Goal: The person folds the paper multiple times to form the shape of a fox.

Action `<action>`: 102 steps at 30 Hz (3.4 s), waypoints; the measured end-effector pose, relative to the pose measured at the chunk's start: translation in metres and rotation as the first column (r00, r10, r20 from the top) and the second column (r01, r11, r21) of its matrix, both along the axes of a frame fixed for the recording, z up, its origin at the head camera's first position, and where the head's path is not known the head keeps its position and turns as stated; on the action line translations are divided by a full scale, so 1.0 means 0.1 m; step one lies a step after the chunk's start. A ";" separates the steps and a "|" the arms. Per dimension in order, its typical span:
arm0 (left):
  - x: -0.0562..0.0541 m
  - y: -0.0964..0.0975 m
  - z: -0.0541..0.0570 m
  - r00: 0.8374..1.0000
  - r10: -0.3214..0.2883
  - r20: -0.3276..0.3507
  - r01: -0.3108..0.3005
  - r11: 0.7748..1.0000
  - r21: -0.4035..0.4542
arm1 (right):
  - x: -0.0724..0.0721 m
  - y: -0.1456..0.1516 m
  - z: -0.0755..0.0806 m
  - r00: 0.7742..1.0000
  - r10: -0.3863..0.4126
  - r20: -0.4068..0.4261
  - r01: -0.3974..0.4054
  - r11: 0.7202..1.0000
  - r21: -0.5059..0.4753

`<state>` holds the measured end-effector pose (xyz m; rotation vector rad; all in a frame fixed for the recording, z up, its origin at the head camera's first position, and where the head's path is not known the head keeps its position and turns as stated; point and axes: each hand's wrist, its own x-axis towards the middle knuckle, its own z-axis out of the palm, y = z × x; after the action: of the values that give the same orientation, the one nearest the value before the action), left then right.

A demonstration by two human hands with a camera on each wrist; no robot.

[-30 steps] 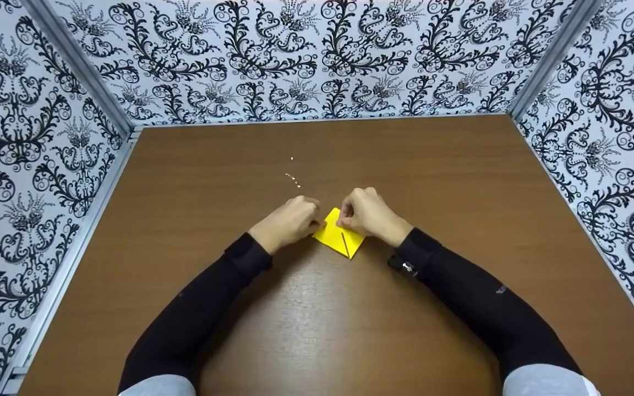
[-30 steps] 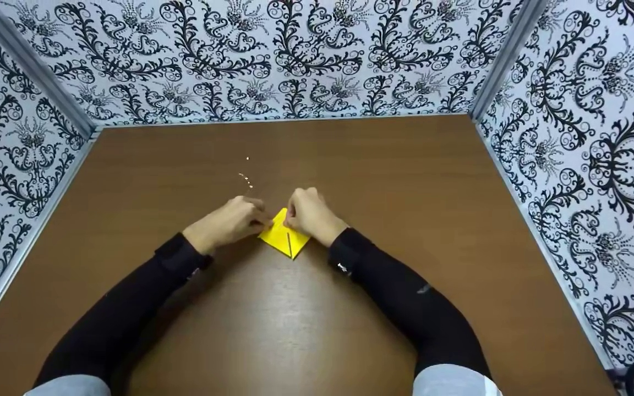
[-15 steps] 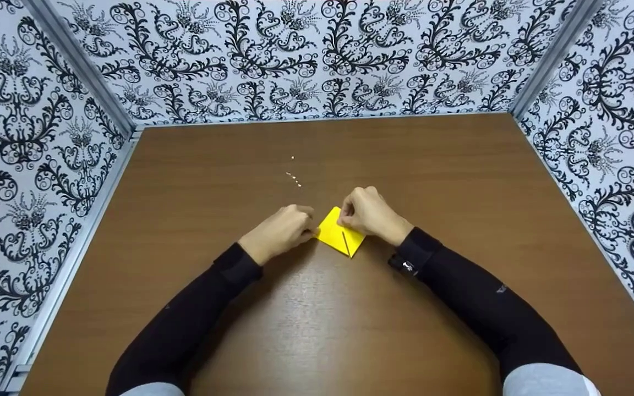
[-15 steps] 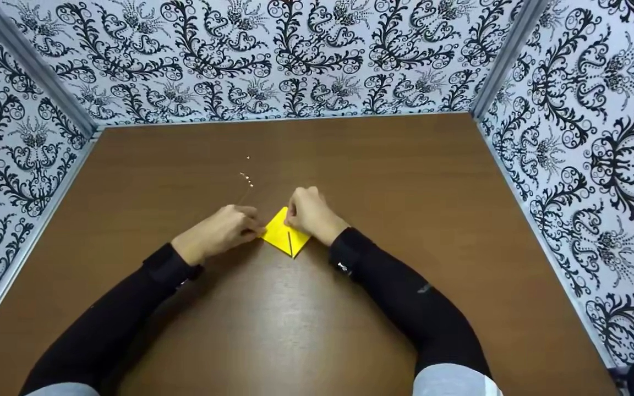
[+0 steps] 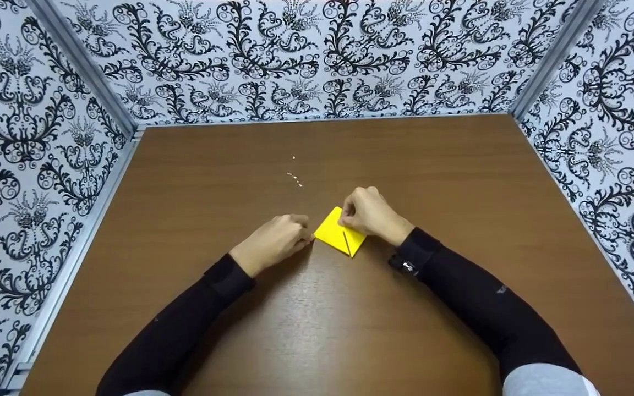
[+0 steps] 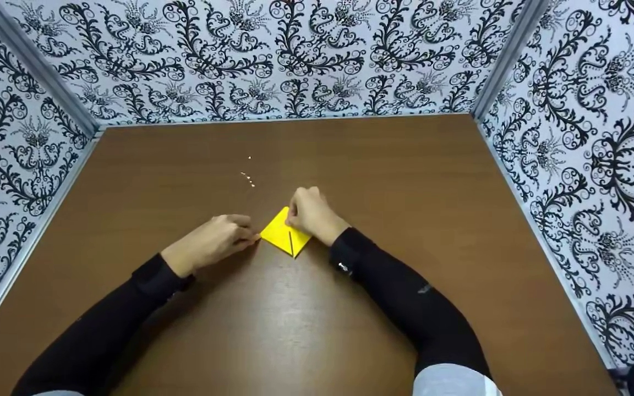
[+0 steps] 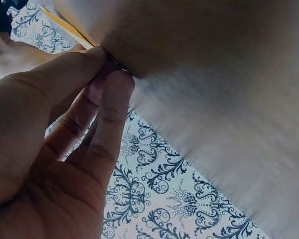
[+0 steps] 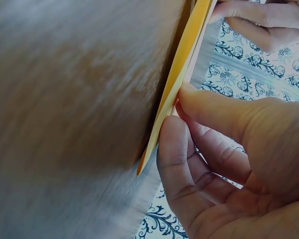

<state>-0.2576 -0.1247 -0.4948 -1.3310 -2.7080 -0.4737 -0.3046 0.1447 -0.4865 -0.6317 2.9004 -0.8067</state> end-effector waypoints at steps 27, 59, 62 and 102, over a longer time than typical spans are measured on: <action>0.13 0.18 0.04 0.999 0.045 -0.024 -0.045 0.999 -0.023 | -0.05 0.02 0.01 0.999 -0.011 0.046 0.010 0.999 0.032; 0.35 0.51 -0.03 0.993 -0.092 -0.072 0.080 0.985 -0.154 | -0.07 0.03 0.00 0.998 -0.022 0.059 0.023 1.000 -0.013; 0.36 0.51 0.00 0.994 -0.088 -0.063 0.076 0.982 -0.172 | -0.07 0.02 0.01 0.998 -0.028 0.064 0.029 0.999 -0.015; 0.23 0.54 0.11 0.997 -0.066 0.042 0.073 0.977 -0.200 | -0.24 0.17 0.03 0.988 -0.055 0.142 0.074 0.988 -0.134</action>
<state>-0.2349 -0.0703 -0.4841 -1.4833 -2.8091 -0.2337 -0.3283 0.1621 -0.4840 -0.4730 2.7704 -1.0251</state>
